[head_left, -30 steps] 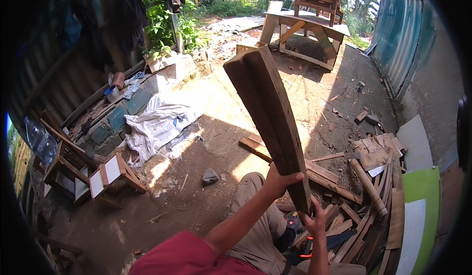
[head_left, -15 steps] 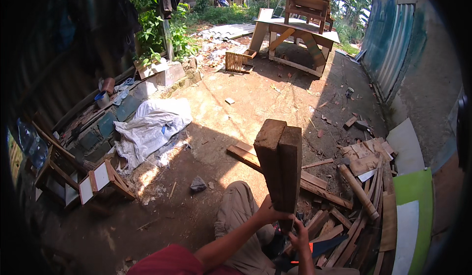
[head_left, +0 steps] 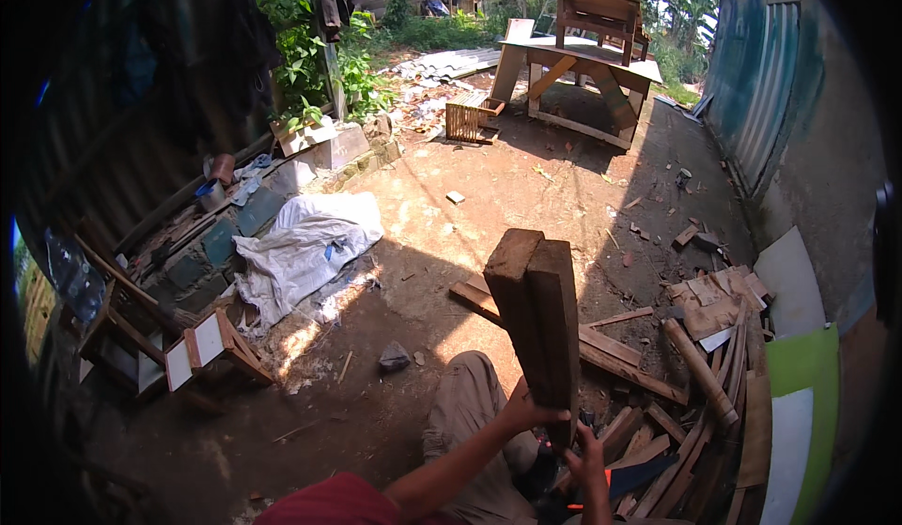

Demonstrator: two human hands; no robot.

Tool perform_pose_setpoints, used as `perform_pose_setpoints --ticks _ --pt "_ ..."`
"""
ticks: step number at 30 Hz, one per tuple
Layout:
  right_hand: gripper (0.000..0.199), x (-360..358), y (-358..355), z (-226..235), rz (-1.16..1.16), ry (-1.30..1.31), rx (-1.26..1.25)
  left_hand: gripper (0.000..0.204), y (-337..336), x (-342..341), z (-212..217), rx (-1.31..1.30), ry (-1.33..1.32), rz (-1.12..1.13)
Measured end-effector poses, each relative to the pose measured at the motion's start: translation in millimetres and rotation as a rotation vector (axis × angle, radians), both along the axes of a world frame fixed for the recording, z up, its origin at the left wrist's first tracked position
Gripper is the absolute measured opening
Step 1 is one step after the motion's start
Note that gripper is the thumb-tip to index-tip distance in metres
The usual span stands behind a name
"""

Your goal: The person sits on the ground and uses a hand saw to cut a long wooden plank. They repeatedly inspect the plank, reposition it, and make several cuts, then set the saw aside and continue handling the wood.

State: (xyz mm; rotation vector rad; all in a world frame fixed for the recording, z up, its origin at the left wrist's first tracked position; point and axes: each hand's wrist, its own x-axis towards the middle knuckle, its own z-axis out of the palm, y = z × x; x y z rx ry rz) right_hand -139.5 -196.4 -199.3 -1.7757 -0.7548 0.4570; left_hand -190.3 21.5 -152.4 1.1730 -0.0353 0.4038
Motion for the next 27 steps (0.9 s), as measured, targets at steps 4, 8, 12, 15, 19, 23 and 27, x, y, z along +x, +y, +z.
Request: perform_pose_setpoints --ticks 4,8,12,15,19,23,27 --pt "0.064 -9 3 31 -0.019 0.001 -0.053 0.062 4 -1 14 0.031 0.014 0.041" --pt "0.061 -4 1 47 -0.019 -0.185 -0.095 0.072 7 5 23 -0.264 -0.097 0.03" --pt "0.058 -11 8 87 -0.031 -0.472 -0.145 0.07 42 -1 26 -0.572 -0.316 -0.074" --pt "0.059 -20 7 119 -0.054 -0.597 -0.173 0.071 60 -3 32 -0.748 -0.509 -0.261" --pt "0.061 -26 4 146 -0.063 -0.723 -0.21 0.077 62 -3 41 -0.911 -0.588 -0.368" --pt "0.059 -28 3 146 -0.016 -0.667 -0.194 0.082 60 -4 42 -0.939 -0.581 -0.396" --pt "0.058 -35 3 136 -0.06 -0.572 -0.132 0.084 55 -6 41 -0.895 -0.593 -0.406"
